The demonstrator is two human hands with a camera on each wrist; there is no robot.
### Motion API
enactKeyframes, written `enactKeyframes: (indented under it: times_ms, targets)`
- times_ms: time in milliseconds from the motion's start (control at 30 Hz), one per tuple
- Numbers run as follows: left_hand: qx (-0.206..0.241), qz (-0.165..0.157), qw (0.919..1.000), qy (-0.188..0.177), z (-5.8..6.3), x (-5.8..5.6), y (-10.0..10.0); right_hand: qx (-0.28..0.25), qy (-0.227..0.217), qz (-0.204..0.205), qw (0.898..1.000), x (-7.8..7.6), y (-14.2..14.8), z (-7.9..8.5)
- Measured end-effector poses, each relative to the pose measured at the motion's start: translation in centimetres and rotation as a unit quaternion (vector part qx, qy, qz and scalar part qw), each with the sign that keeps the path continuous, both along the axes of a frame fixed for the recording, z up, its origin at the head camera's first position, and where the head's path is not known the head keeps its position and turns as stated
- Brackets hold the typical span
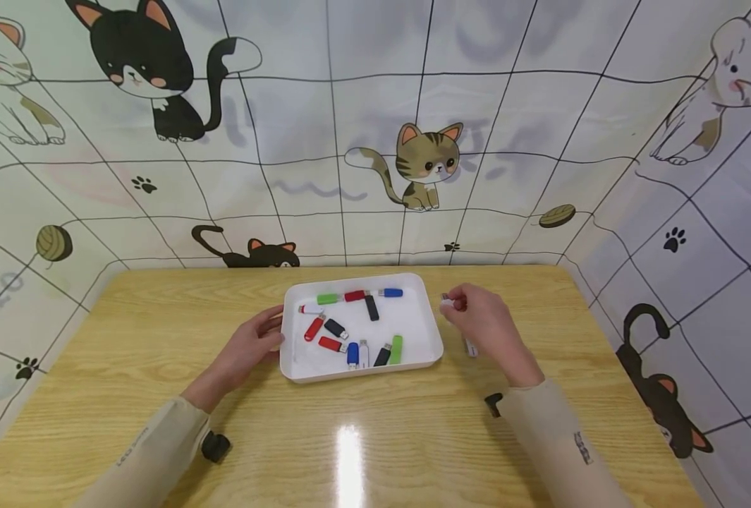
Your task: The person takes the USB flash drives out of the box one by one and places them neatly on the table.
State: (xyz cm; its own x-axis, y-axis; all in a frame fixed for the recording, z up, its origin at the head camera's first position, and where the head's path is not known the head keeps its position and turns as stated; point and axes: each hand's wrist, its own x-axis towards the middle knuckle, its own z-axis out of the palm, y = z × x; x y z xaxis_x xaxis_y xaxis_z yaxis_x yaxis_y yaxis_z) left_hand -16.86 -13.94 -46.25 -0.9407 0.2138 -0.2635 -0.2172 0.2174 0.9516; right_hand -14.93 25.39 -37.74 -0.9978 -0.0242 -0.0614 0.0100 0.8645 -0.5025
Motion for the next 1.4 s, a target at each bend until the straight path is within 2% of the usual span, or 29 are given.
enactKeyframes:
  times_ms: [267,633,1400]
  targets:
    - [-0.001,0.002,1.0000,-0.003,-0.2,-0.1,-0.1,-0.007,-0.002,-0.019,1.000,0.6,2.3,-0.1]
    - [0.003,-0.001,1.0000,0.001,0.1,0.0,0.0,0.000,-0.011,-0.037,0.999,1.4,5.2,-0.4]
    - [0.006,-0.001,1.0000,0.001,0.3,0.1,0.1,0.013,-0.042,-0.044,0.998,1.3,8.8,-2.7]
